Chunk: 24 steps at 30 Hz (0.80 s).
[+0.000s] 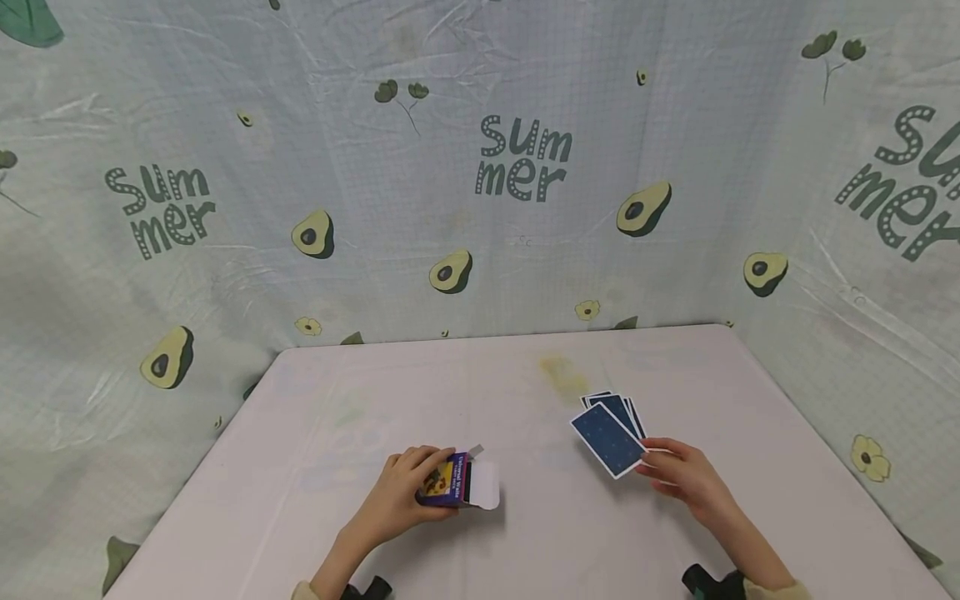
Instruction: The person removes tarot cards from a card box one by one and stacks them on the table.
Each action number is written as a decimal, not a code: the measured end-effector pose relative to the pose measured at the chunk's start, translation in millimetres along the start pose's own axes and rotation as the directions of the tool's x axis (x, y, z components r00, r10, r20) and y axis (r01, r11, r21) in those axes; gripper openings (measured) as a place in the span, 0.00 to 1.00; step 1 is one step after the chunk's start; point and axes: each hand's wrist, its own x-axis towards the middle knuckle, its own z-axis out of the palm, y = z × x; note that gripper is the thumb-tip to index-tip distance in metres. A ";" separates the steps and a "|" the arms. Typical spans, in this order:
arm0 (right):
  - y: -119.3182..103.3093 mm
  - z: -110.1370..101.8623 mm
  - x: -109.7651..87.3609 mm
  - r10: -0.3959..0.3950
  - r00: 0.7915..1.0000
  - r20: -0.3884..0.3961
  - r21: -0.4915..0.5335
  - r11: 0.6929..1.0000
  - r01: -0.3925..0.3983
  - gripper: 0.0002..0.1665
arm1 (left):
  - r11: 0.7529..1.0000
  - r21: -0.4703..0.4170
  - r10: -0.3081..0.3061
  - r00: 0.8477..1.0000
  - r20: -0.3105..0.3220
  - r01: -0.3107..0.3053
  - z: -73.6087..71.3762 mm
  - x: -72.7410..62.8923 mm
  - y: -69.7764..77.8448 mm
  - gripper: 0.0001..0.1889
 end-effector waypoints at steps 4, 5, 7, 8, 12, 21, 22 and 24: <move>0.2 -3.7 0.6 -0.001 1.000 0.011 0.059 0.998 0.000 0.07 | 1.000 -0.006 -0.004 1.000 0.005 0.004 0.2 -0.7 -0.2 0.39; 0.2 -4.8 1.4 0.005 1.000 0.010 0.073 0.997 -0.005 0.08 | 1.000 -0.007 -0.006 1.000 0.005 0.006 0.2 -0.7 -0.3 0.39; 0.5 -6.8 3.5 0.009 1.000 0.007 0.095 0.995 -0.009 0.10 | 1.000 -0.009 -0.008 1.000 0.006 0.008 0.3 -0.7 -0.4 0.39; 0.5 -7.6 4.9 0.020 1.000 -0.003 0.108 0.994 -0.019 0.09 | 1.000 -0.008 -0.009 1.000 0.007 0.009 0.2 -0.5 -0.4 0.39; 1.7 -12.2 12.1 0.039 0.999 -0.032 0.158 0.987 -0.033 0.06 | 1.000 -0.006 -0.016 1.000 0.012 0.017 -0.1 -0.1 -0.4 0.39; 2.5 -25.0 25.9 -0.019 0.998 0.055 0.375 0.927 -0.003 0.15 | 1.000 0.003 -0.011 1.000 0.005 0.011 1.7 1.1 -0.7 0.40; 2.9 -25.7 26.8 -0.018 0.998 0.055 0.383 0.924 -0.005 0.15 | 1.000 0.004 -0.009 1.000 0.002 0.009 1.9 1.1 -0.7 0.40; 3.4 -26.1 28.3 0.004 0.999 0.039 0.378 0.925 -0.019 0.14 | 1.000 0.005 -0.008 1.000 -0.002 0.008 2.2 1.2 -0.6 0.40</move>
